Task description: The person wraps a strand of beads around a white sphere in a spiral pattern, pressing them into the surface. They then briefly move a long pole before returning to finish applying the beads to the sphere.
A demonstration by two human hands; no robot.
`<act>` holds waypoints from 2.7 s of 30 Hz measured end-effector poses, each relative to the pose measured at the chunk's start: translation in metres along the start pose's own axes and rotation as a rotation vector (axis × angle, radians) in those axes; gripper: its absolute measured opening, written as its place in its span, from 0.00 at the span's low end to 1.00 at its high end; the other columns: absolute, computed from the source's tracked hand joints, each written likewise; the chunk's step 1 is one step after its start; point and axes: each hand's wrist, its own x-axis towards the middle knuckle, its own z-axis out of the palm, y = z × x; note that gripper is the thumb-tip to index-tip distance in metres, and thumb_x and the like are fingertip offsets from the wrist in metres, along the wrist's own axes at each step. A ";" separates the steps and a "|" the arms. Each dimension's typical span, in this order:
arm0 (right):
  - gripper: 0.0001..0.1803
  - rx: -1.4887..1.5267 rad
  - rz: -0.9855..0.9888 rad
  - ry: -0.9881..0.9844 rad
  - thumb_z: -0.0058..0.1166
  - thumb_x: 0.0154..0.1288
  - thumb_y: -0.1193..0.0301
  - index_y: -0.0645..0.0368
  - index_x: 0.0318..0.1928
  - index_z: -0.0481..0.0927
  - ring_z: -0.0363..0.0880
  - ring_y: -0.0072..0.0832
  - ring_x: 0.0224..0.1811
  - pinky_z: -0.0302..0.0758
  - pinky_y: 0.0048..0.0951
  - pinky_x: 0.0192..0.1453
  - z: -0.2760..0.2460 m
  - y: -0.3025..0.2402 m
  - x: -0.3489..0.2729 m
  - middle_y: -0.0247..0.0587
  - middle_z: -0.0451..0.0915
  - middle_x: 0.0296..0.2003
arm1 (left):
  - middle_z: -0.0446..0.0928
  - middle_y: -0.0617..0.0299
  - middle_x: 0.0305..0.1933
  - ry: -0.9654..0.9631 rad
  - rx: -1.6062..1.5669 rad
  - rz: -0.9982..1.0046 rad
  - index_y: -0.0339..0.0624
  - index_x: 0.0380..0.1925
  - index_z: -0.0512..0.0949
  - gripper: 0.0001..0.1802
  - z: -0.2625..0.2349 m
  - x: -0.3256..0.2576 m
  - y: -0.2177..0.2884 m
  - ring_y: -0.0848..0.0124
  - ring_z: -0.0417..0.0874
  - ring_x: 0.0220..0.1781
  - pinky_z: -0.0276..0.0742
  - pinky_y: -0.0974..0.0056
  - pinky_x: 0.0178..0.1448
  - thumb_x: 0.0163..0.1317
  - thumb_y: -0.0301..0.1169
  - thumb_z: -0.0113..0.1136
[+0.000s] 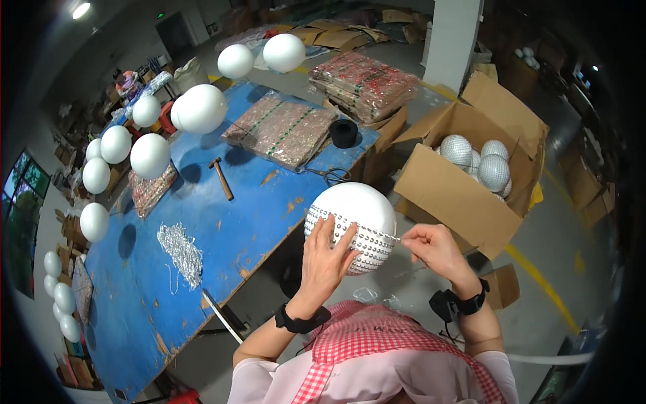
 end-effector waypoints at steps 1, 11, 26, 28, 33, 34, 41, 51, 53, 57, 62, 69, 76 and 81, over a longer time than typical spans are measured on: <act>0.09 -0.025 0.053 0.022 0.56 0.63 0.70 0.64 0.32 0.80 0.72 0.15 0.17 0.66 0.19 0.22 -0.003 0.003 0.000 0.31 0.75 0.15 | 0.63 0.41 0.64 -0.039 0.007 0.006 0.55 0.61 0.72 0.29 0.000 0.000 0.000 0.43 0.62 0.67 0.63 0.48 0.64 0.57 0.36 0.65; 0.15 0.237 0.101 -0.224 0.54 0.68 0.64 0.62 0.28 0.79 0.72 0.14 0.20 0.66 0.16 0.24 0.003 0.048 0.012 0.30 0.76 0.19 | 0.55 0.33 0.68 -0.123 -0.043 -0.035 0.54 0.64 0.68 0.30 -0.002 0.002 -0.006 0.35 0.58 0.68 0.58 0.43 0.67 0.60 0.35 0.62; 0.12 0.390 0.087 -0.141 0.58 0.66 0.66 0.60 0.29 0.78 0.72 0.12 0.20 0.67 0.15 0.24 0.008 0.080 0.020 0.28 0.76 0.18 | 0.47 0.31 0.72 -0.187 -0.197 -0.210 0.50 0.65 0.66 0.38 -0.001 0.006 -0.013 0.37 0.50 0.74 0.52 0.45 0.72 0.54 0.41 0.69; 0.12 0.398 0.089 -0.140 0.58 0.66 0.66 0.61 0.29 0.79 0.72 0.12 0.20 0.67 0.15 0.24 0.008 0.082 0.020 0.28 0.76 0.18 | 0.47 0.30 0.72 -0.190 -0.200 -0.214 0.50 0.65 0.66 0.38 0.000 0.004 -0.014 0.37 0.50 0.74 0.52 0.45 0.73 0.54 0.41 0.69; 0.11 0.434 0.062 -0.141 0.59 0.65 0.67 0.61 0.30 0.79 0.73 0.13 0.21 0.67 0.16 0.24 0.011 0.088 0.024 0.29 0.78 0.21 | 0.46 0.31 0.73 -0.140 -0.663 -0.501 0.42 0.68 0.58 0.40 0.003 0.002 -0.025 0.42 0.52 0.74 0.56 0.49 0.72 0.59 0.37 0.65; 0.11 0.407 0.115 -0.131 0.59 0.65 0.67 0.61 0.30 0.79 0.73 0.13 0.21 0.67 0.16 0.24 0.011 0.090 0.024 0.29 0.78 0.21 | 0.50 0.34 0.72 -0.101 -0.682 -0.454 0.40 0.68 0.56 0.38 0.002 0.002 -0.027 0.45 0.55 0.74 0.58 0.51 0.71 0.62 0.35 0.62; 0.10 0.422 0.138 -0.138 0.59 0.65 0.67 0.61 0.31 0.79 0.74 0.14 0.22 0.68 0.16 0.25 0.011 0.092 0.021 0.28 0.78 0.22 | 0.57 0.41 0.68 0.030 -0.309 -0.219 0.41 0.66 0.62 0.31 -0.003 0.006 -0.012 0.50 0.61 0.70 0.58 0.49 0.70 0.63 0.30 0.57; 0.10 -0.150 0.040 -0.076 0.53 0.65 0.67 0.62 0.32 0.77 0.72 0.20 0.17 0.68 0.26 0.24 0.006 0.081 -0.005 0.35 0.77 0.17 | 0.54 0.38 0.70 -0.141 -0.179 0.014 0.51 0.60 0.72 0.30 0.008 0.015 0.003 0.37 0.55 0.71 0.54 0.42 0.70 0.56 0.38 0.67; 0.10 0.000 0.122 -0.086 0.52 0.66 0.68 0.62 0.32 0.78 0.71 0.18 0.17 0.67 0.24 0.23 0.007 0.078 -0.009 0.34 0.77 0.17 | 0.54 0.39 0.71 -0.176 -0.268 0.002 0.53 0.60 0.73 0.30 0.008 0.015 0.006 0.37 0.54 0.71 0.53 0.41 0.70 0.56 0.40 0.66; 0.10 0.337 -0.008 0.013 0.53 0.67 0.69 0.62 0.34 0.80 0.67 0.13 0.18 0.64 0.20 0.23 0.011 0.072 -0.015 0.30 0.76 0.18 | 0.54 0.41 0.71 -0.224 -0.081 0.075 0.62 0.59 0.75 0.28 0.012 0.016 0.014 0.40 0.52 0.73 0.50 0.36 0.69 0.56 0.39 0.66; 0.10 0.357 -0.095 0.147 0.54 0.68 0.70 0.65 0.38 0.82 0.67 0.11 0.20 0.62 0.17 0.23 0.013 0.067 -0.024 0.27 0.75 0.19 | 0.55 0.42 0.70 -0.232 0.023 0.108 0.68 0.57 0.76 0.26 0.015 0.016 0.016 0.41 0.52 0.73 0.49 0.35 0.70 0.56 0.38 0.66; 0.09 0.449 -0.050 0.182 0.57 0.66 0.71 0.65 0.37 0.83 0.69 0.11 0.21 0.62 0.15 0.23 0.012 0.076 -0.021 0.28 0.77 0.19 | 0.57 0.42 0.70 -0.279 -0.001 0.087 0.68 0.57 0.76 0.26 0.015 0.016 0.015 0.41 0.53 0.73 0.47 0.34 0.70 0.57 0.36 0.65; 0.06 0.453 0.130 0.107 0.59 0.64 0.72 0.63 0.34 0.81 0.69 0.10 0.21 0.62 0.15 0.22 0.010 0.098 -0.011 0.28 0.78 0.21 | 0.57 0.43 0.70 -0.270 -0.066 0.034 0.56 0.60 0.73 0.26 0.013 0.014 0.013 0.43 0.53 0.74 0.43 0.34 0.71 0.60 0.31 0.61; 0.06 0.424 0.021 0.046 0.59 0.62 0.73 0.63 0.35 0.80 0.71 0.13 0.21 0.65 0.19 0.24 0.017 0.111 -0.008 0.29 0.78 0.23 | 0.58 0.41 0.69 -0.204 -0.105 -0.030 0.47 0.60 0.71 0.24 0.009 0.016 0.006 0.46 0.58 0.72 0.44 0.35 0.72 0.63 0.27 0.57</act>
